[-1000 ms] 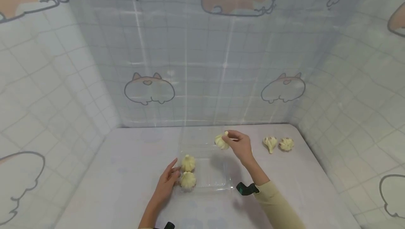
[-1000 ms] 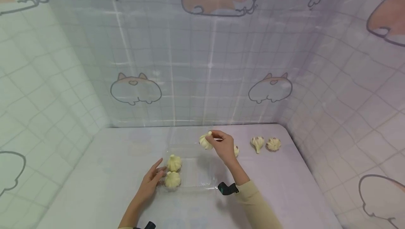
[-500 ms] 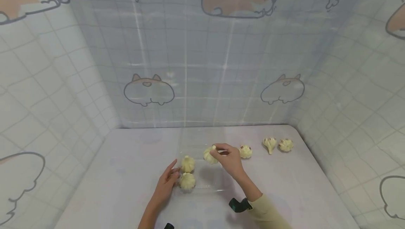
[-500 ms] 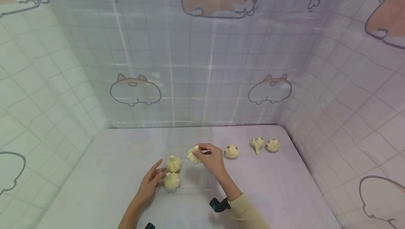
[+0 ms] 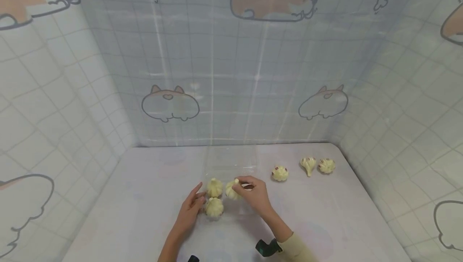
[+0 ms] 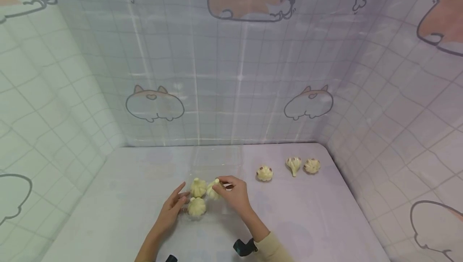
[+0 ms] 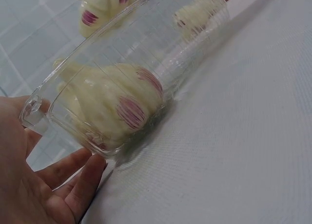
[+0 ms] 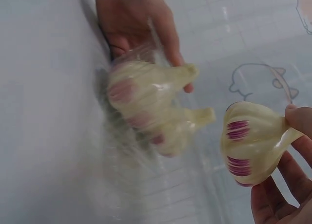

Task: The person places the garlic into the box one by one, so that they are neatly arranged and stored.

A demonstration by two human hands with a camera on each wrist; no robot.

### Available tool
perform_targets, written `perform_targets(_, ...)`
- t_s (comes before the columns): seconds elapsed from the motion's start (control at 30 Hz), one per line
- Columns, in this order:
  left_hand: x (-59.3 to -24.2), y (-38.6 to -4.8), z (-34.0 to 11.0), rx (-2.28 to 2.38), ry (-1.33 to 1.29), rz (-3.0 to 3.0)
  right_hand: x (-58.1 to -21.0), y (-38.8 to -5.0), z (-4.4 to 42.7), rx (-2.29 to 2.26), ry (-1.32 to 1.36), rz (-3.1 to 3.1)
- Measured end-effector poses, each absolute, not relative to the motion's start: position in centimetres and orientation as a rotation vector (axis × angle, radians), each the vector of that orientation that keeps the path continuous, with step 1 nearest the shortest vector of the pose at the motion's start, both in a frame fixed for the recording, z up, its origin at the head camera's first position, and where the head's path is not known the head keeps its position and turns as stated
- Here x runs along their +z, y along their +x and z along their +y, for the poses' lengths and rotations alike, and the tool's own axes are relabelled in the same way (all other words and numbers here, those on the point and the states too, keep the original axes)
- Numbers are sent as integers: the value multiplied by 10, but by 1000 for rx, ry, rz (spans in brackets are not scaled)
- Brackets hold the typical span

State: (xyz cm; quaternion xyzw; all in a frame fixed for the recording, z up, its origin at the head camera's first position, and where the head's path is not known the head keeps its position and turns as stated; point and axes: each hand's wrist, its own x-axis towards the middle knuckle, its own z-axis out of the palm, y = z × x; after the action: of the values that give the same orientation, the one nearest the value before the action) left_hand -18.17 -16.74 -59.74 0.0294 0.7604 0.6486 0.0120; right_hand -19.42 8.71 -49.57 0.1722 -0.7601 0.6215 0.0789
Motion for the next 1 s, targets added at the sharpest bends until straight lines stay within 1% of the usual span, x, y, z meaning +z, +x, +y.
perform_targets(0.7,-594,-180,-167,2002,104,2417,-514,-188,82,1784,541,-2325)
perform_targets(1.0,-594,-180,-168,2001,128,2438,-520,-189,81,1749,628,-2324)
